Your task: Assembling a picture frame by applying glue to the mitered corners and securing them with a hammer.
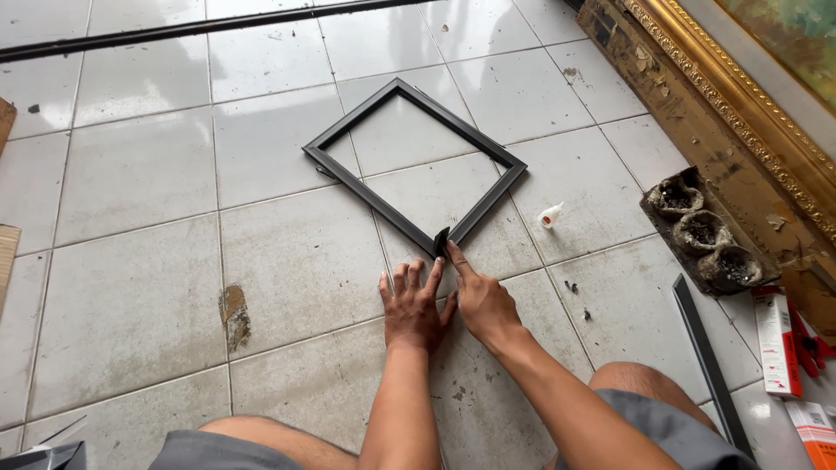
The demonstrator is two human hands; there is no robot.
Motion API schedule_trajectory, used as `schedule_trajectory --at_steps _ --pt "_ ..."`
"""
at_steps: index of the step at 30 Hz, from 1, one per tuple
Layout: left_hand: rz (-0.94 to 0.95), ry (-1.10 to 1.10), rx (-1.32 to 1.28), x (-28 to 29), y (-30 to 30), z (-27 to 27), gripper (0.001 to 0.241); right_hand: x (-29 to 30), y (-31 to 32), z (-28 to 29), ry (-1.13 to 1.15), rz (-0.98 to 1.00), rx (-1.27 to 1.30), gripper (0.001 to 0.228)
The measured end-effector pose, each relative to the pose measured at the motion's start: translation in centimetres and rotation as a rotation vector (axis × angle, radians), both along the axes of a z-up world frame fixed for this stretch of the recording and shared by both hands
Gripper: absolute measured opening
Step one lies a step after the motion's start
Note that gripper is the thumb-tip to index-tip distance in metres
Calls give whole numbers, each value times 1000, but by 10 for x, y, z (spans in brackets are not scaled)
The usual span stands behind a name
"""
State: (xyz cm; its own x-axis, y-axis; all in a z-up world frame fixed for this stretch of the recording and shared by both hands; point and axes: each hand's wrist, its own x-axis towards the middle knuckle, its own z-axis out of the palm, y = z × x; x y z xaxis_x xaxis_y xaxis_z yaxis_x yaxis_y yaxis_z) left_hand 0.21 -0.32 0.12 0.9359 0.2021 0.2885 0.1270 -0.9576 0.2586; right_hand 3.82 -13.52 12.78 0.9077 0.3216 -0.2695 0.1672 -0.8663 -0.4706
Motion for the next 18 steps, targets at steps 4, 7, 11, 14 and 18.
schedule_trajectory --at_steps 4,7,11,14,18 --pt "2 3 8 -1 0 7 70 -7 3 15 -6 -45 59 68" --pt "-2 -2 6 -2 -1 3 73 2 -4 -2 -14 12 -50 69" --pt "-10 -4 25 -1 1 4 75 8 -12 -18 209 -376 326 65" --pt "-26 0 23 -4 0 8 77 21 -38 -45 269 -520 370 66" --pt "-30 5 19 -3 2 8 77 45 -79 -36 298 -250 -10 75"
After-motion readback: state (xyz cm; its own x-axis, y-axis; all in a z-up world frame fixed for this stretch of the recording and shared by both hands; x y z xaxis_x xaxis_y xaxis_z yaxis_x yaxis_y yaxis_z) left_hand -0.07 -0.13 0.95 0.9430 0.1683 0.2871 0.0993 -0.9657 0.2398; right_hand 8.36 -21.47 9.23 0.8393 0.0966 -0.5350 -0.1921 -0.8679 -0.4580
